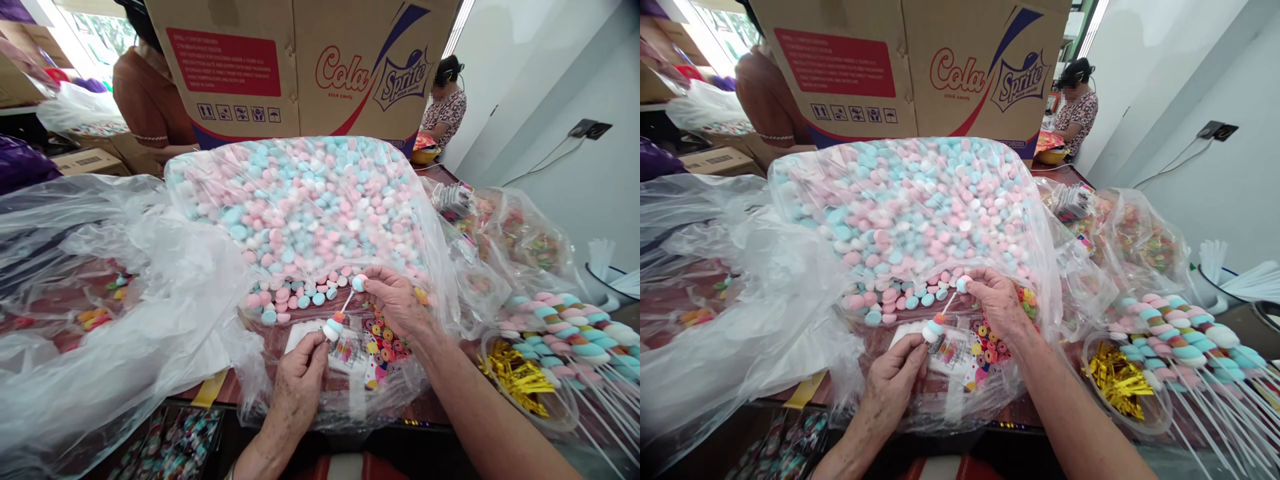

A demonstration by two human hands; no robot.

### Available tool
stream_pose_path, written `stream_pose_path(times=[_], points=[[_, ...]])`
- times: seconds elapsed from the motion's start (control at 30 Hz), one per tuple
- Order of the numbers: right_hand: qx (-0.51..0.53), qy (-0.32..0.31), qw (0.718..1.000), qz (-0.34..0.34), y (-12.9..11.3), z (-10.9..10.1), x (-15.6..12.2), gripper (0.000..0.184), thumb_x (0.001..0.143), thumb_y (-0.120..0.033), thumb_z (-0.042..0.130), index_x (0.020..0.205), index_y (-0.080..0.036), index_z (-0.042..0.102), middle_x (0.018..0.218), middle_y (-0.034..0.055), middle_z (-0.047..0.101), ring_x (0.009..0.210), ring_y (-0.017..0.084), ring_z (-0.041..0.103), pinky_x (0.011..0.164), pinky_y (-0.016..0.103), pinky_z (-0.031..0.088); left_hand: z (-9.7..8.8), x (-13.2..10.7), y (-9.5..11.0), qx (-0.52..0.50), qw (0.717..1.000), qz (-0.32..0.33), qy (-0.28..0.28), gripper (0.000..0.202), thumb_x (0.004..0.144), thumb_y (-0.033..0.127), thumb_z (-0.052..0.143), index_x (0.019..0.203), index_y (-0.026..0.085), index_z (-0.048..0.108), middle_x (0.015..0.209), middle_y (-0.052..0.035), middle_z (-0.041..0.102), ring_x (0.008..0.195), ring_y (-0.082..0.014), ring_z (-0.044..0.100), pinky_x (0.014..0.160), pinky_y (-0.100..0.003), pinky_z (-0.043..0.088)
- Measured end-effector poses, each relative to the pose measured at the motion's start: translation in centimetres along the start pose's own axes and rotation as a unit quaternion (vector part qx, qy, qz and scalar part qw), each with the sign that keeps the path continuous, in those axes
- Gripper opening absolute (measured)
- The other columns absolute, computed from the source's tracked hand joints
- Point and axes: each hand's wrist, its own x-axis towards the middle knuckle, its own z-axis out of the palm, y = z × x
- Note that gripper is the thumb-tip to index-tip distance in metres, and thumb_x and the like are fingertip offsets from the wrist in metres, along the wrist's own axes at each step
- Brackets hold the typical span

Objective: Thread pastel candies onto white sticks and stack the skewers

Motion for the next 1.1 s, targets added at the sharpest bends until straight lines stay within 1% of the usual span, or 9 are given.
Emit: stream_pose_path(times=[0.1,0.3,0.5,0.6,0.7,0.77,0.87,0.97,1.1], points=[[0.003,-0.009,1.000,0.000,0.3,0.1,-0.2,0.028,0.061,-0.031,0.088,0.079,-0.017,0.072,0.078,0.0006,0.074,0.068,0.012,0.066,0.063,0.024,0.055,0.0,0.0,0.1,0.007,1.000,0.000,0.001,0.028,0.092,0.041,0.051,0.086,0.017,0.066,0.058,0.0049,0.046,0.057,-0.0134,0.040,0.056,-0.025,0.031],[-0.003,-0.019,1.000,0.002,0.6,0.1,-0.4,0.028,0.061,-0.032,0.089,0.081,-0.018,0.074,0.079,0.0006,0.076,0.065,0.013,0.068,0.066,0.026,0.056,0.0,0.0,0.0,0.022,1.000,0.005,0.003,0.028,0.093,0.040,0.051,0.087,0.018,0.066,0.059,0.0051,0.046,0.058,-0.0139,0.040,0.056,-0.025,0.031],[-0.112,-0.054,0.990,-0.065,0.8,-0.3,-0.9,0.021,0.075,-0.036,0.080,0.089,-0.021,0.076,0.082,0.0001,0.075,0.072,0.013,0.068,0.069,0.026,0.054,0.0,0.1,-0.5,0.032,0.999,0.011,0.005,0.029,0.093,0.042,0.050,0.084,0.018,0.063,0.058,0.0051,0.047,0.056,-0.0138,0.042,0.056,-0.024,0.033],[-0.206,-0.057,0.969,-0.126,0.9,-0.3,-1.5,0.017,0.083,-0.034,0.072,0.094,-0.022,0.076,0.085,-0.0004,0.075,0.078,0.014,0.067,0.072,0.025,0.052,0.0,0.0,-0.6,0.041,0.999,0.022,0.009,0.030,0.093,0.042,0.050,0.085,0.017,0.064,0.059,0.0049,0.046,0.056,-0.0136,0.041,0.055,-0.024,0.033],[-0.305,-0.048,0.931,-0.194,1.1,-0.2,-2.2,0.016,0.087,-0.029,0.065,0.098,-0.023,0.076,0.090,0.0000,0.075,0.083,0.015,0.067,0.076,0.026,0.051,0.0,-0.1,-0.6,0.047,0.999,0.025,0.014,0.029,0.093,0.042,0.050,0.088,0.017,0.065,0.059,0.0050,0.045,0.056,-0.0135,0.041,0.054,-0.024,0.033],[-0.341,-0.047,0.913,-0.220,1.4,-0.2,-2.4,0.019,0.090,-0.029,0.062,0.102,-0.023,0.075,0.093,0.0006,0.076,0.083,0.015,0.068,0.076,0.025,0.052,0.0,-0.1,-0.6,0.049,0.998,0.027,0.016,0.029,0.093,0.042,0.051,0.088,0.017,0.065,0.059,0.0051,0.045,0.055,-0.0134,0.041,0.054,-0.024,0.033],[-0.363,-0.062,0.900,-0.234,1.9,-0.4,-2.5,0.023,0.092,-0.029,0.058,0.106,-0.022,0.074,0.099,0.0018,0.077,0.086,0.016,0.070,0.077,0.026,0.053,0.0,0.0,-0.7,0.054,0.998,0.034,0.017,0.029,0.093,0.041,0.051,0.083,0.018,0.064,0.058,0.0049,0.045,0.055,-0.0134,0.042,0.054,-0.024,0.033],[-0.381,-0.074,0.893,-0.226,2.4,-0.6,-2.5,0.024,0.093,-0.028,0.056,0.108,-0.022,0.074,0.102,0.0026,0.077,0.091,0.017,0.072,0.082,0.026,0.054,0.0,0.0,-1.0,0.053,0.998,0.033,0.011,0.029,0.093,0.042,0.050,0.086,0.018,0.065,0.058,0.0049,0.046,0.054,-0.0136,0.042,0.054,-0.024,0.034],[-0.407,-0.113,0.880,-0.215,3.3,0.1,-3.3,0.026,0.095,-0.028,0.053,0.112,-0.022,0.073,0.103,0.0033,0.078,0.091,0.017,0.073,0.084,0.027,0.055,-0.1,0.1,-1.4,0.056,0.998,0.030,0.009,0.030,0.093,0.044,0.050,0.087,0.018,0.065,0.058,0.0044,0.048,0.055,-0.0142,0.043,0.054,-0.024,0.035]])
